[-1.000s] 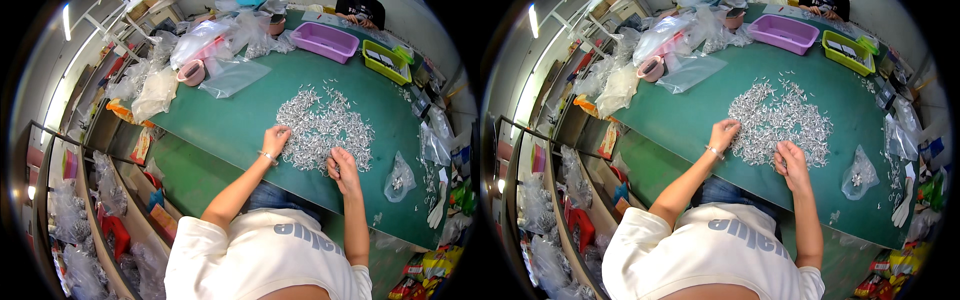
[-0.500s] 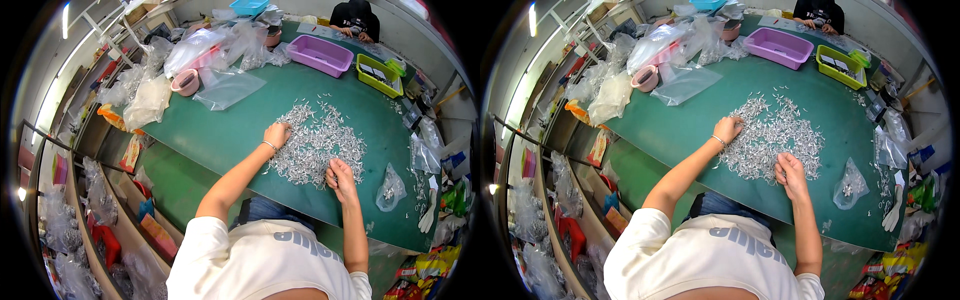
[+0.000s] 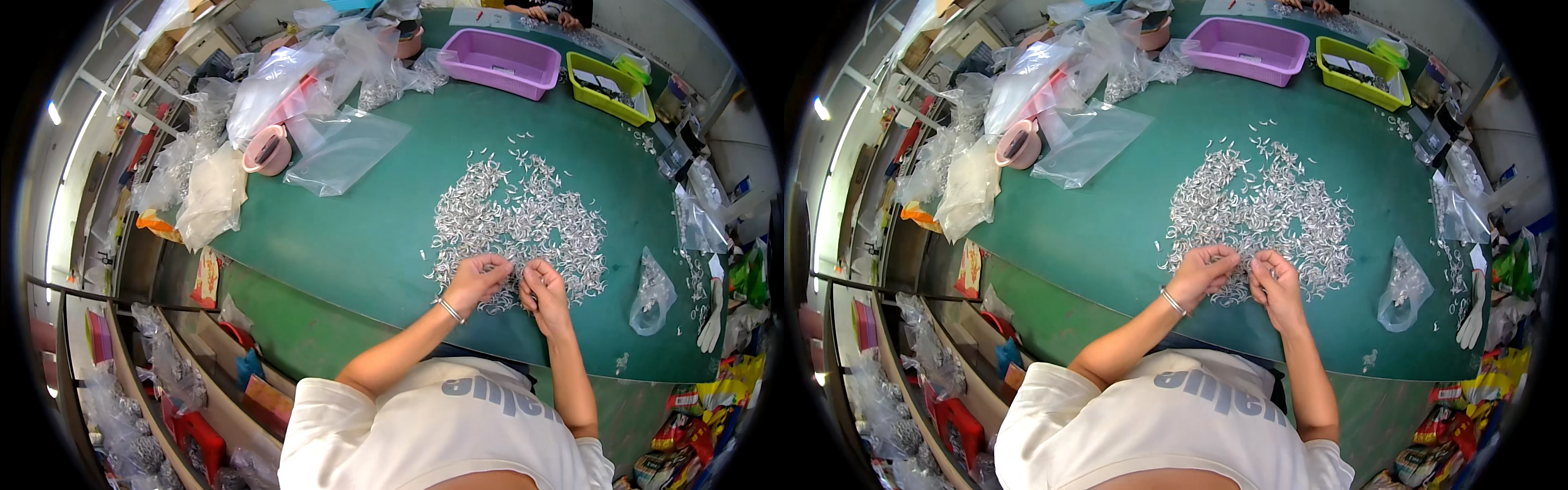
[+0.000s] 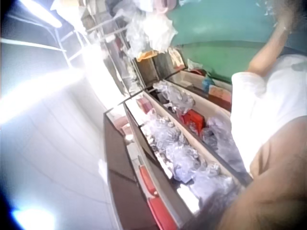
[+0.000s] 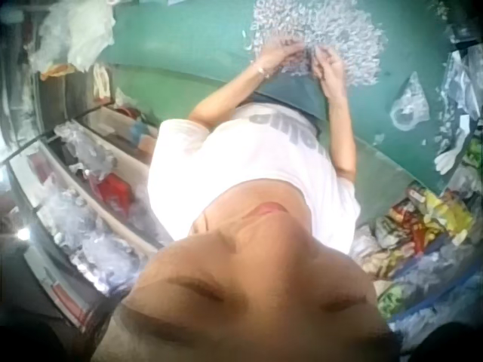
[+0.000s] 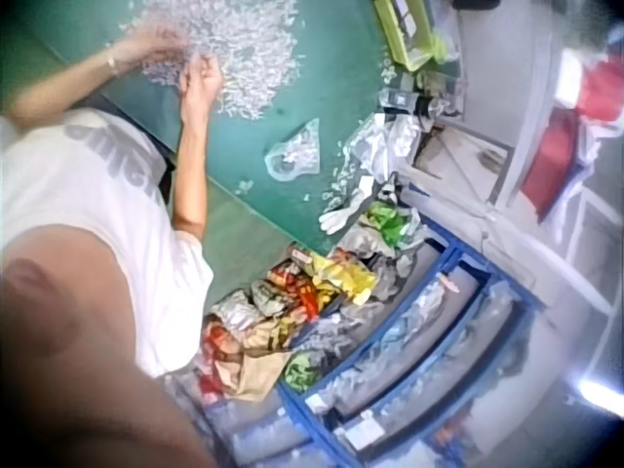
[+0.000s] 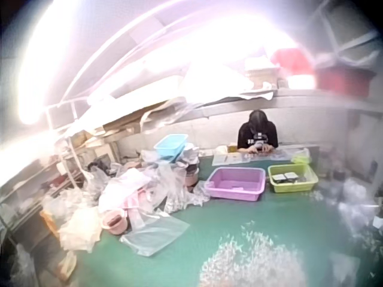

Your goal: The person sorts small metal components from a large pile on a green workbench, places them into plastic bags, and moves the bags and loose parts around the workspace.

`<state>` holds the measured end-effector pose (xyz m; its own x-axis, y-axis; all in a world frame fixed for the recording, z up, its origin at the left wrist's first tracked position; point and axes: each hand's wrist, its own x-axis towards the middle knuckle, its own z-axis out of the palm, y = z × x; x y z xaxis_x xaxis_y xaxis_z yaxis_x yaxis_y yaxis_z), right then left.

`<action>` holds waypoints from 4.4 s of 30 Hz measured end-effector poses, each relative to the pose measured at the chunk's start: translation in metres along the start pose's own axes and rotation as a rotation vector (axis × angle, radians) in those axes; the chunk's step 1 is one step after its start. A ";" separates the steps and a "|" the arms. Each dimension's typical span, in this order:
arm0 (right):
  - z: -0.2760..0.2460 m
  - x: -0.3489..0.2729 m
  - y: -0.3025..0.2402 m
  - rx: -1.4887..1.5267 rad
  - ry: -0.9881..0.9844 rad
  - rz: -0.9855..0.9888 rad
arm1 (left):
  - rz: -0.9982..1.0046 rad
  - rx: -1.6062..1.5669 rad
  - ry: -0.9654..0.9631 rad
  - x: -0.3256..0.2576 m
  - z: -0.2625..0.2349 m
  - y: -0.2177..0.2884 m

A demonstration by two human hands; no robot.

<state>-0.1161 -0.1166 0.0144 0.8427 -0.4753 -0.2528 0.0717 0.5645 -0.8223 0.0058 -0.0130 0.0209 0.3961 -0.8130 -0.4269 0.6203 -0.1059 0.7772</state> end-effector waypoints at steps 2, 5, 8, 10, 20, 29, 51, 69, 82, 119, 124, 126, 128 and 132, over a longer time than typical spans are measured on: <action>0.005 0.001 0.007 -0.109 0.029 -0.043 | -0.005 -0.021 -0.011 -0.004 -0.002 -0.005; 0.014 0.003 0.010 -0.269 0.062 -0.125 | -0.047 -0.061 -0.079 -0.001 -0.012 -0.006; 0.019 0.008 0.013 -0.291 0.082 -0.151 | -0.094 -0.113 -0.129 0.003 -0.021 -0.003; 0.025 0.009 0.012 -0.242 0.109 -0.139 | -0.092 -0.113 -0.154 0.005 -0.025 -0.002; 0.034 0.012 -0.001 -0.054 0.088 0.040 | 0.385 0.535 -0.153 0.011 -0.028 0.017; 0.023 0.013 0.002 0.338 0.142 0.095 | 0.122 0.221 -0.149 0.014 -0.020 0.021; 0.017 -0.003 -0.031 -1.276 0.072 -0.450 | -0.475 -0.404 -0.204 0.047 0.002 -0.021; -0.054 -0.013 -0.028 1.145 0.215 0.078 | -0.228 -1.168 -0.086 0.020 -0.036 0.007; -0.025 -0.014 0.012 -1.382 0.339 -0.549 | -0.419 -0.746 -0.145 0.001 -0.028 -0.018; -0.032 -0.019 -0.009 -1.304 0.451 -0.408 | -0.579 -0.203 -0.284 -0.009 0.013 -0.030; -0.039 -0.017 0.003 -1.179 0.434 -0.448 | -0.561 -0.161 -0.297 -0.011 0.013 -0.032; -0.042 -0.021 -0.004 -1.049 0.505 -0.364 | -0.589 -0.205 -0.288 -0.009 0.011 -0.034; -0.047 -0.025 -0.006 -0.933 0.548 -0.315 | -0.615 -0.240 -0.295 -0.007 0.008 -0.037; -0.048 -0.033 -0.007 -0.779 0.569 -0.268 | -0.595 -0.219 -0.313 -0.008 0.012 -0.036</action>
<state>-0.1698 -0.1375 0.0035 0.4544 -0.8894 -0.0493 -0.3200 -0.1113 -0.9409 -0.0275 -0.0093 0.0018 -0.2456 -0.7828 -0.5717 0.8058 -0.4927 0.3285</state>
